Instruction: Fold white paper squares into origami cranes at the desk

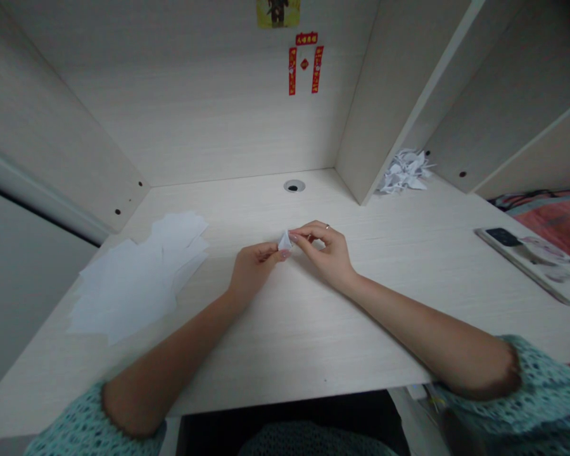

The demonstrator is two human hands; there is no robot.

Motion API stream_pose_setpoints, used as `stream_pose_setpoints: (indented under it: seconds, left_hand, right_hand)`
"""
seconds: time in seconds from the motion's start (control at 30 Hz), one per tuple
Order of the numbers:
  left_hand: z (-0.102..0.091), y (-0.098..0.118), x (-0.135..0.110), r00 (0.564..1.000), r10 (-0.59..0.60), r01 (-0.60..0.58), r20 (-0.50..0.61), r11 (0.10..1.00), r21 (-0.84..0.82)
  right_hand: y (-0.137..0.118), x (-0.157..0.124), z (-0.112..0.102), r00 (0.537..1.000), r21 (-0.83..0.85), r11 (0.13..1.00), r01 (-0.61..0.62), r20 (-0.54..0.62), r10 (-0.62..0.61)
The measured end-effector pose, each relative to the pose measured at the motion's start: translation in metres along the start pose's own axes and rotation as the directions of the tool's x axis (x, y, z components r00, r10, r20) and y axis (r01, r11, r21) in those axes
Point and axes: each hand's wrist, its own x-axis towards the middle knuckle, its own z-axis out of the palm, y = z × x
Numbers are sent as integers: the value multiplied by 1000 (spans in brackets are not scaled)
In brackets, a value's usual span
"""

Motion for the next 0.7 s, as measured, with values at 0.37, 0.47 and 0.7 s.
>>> stream_pose_setpoints:
  seconds: [0.37, 0.47, 0.7]
  left_hand:
    - [-1, 2, -3, 992, 128, -119, -11, 951, 285]
    - [0, 2, -4, 994, 106, -98, -19, 969, 228]
    - [-1, 4, -4, 997, 82, -81, -12, 991, 106]
  right_hand:
    - [-2, -4, -1, 1000, -110, 994, 26, 11, -25]
    - [-3, -4, 0, 999, -99, 994, 36, 33, -33]
    - [-3, -2, 2, 997, 7, 997, -72, 24, 72]
